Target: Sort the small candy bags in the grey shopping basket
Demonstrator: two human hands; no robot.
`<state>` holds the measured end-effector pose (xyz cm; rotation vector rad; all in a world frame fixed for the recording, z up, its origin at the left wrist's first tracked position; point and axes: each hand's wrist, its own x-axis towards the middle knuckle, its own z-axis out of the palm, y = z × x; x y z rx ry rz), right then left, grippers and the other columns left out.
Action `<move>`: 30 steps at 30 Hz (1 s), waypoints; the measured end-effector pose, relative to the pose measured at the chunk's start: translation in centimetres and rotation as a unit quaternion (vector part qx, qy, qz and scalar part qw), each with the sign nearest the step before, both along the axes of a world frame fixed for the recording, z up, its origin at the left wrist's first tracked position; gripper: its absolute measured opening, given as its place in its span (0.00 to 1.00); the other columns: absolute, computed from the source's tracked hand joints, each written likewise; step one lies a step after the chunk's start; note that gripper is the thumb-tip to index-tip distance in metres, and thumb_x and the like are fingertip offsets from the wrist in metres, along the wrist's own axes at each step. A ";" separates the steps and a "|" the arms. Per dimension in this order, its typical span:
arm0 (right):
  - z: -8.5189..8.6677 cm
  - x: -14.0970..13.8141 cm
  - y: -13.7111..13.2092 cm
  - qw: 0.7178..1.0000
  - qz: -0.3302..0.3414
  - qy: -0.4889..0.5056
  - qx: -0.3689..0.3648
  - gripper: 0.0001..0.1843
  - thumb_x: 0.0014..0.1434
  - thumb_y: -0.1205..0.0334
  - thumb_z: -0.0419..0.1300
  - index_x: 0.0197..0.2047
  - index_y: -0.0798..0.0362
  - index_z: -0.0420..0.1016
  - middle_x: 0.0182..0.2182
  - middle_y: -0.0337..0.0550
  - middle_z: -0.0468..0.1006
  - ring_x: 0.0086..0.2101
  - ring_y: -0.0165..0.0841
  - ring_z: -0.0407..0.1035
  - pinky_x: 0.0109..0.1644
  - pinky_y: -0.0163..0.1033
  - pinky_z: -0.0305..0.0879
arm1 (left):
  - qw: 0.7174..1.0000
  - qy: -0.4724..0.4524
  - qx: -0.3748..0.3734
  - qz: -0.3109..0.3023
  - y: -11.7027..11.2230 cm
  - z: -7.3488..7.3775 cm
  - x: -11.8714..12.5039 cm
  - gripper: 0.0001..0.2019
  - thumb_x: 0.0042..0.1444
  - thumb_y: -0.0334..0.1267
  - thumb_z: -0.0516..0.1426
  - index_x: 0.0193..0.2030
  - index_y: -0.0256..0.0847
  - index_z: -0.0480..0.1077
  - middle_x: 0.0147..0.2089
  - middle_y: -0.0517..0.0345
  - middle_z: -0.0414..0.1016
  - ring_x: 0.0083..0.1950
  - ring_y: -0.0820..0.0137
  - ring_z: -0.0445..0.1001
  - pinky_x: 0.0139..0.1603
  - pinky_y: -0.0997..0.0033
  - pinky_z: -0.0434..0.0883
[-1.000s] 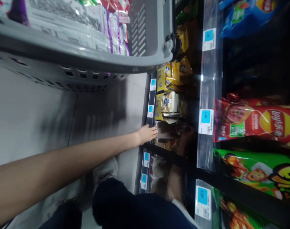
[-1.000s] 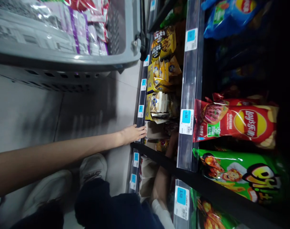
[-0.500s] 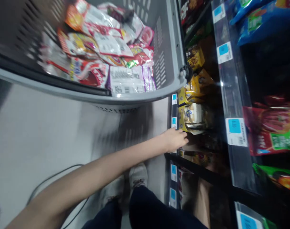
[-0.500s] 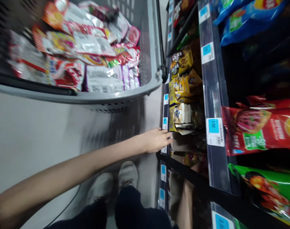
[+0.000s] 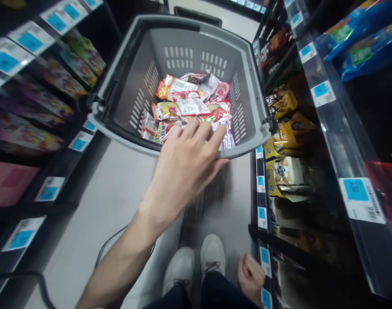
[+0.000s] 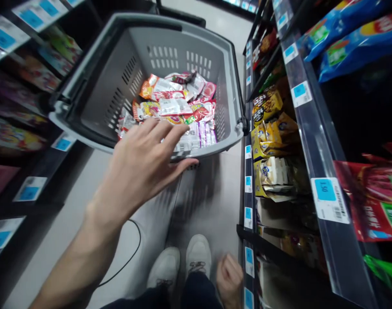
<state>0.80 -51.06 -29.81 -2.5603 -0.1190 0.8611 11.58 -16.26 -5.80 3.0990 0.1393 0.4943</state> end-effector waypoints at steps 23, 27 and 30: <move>-4.3 1.7 5.3 0.966 0.196 0.160 -0.055 0.13 0.66 0.55 0.63 0.34 0.55 0.80 0.32 0.46 0.84 0.36 0.38 0.76 0.38 0.38 0.56 | 0.987 0.141 -0.021 -0.076 0.5 0.6 -5.4 0.34 0.62 0.73 0.47 0.35 0.41 0.70 0.27 0.55 0.71 0.27 0.60 0.74 0.27 0.63 0.61; -4.4 2.0 5.8 0.964 0.203 0.160 -0.064 0.15 0.66 0.55 0.62 0.33 0.55 0.81 0.32 0.48 0.83 0.37 0.39 0.77 0.37 0.38 0.57 | 0.989 0.138 0.016 -0.056 0.0 0.7 -5.4 0.23 0.74 0.53 0.45 0.59 0.39 0.70 0.43 0.49 0.79 0.38 0.62 0.78 0.35 0.65 0.70; -4.3 2.0 6.0 0.963 0.207 0.155 -0.070 0.16 0.66 0.55 0.61 0.33 0.55 0.82 0.32 0.49 0.84 0.37 0.39 0.77 0.38 0.38 0.57 | 0.988 0.142 0.020 -0.058 -0.2 -0.9 -4.7 0.26 0.74 0.47 0.46 0.72 0.35 0.58 0.64 0.38 0.71 0.63 0.52 0.74 0.56 0.56 0.74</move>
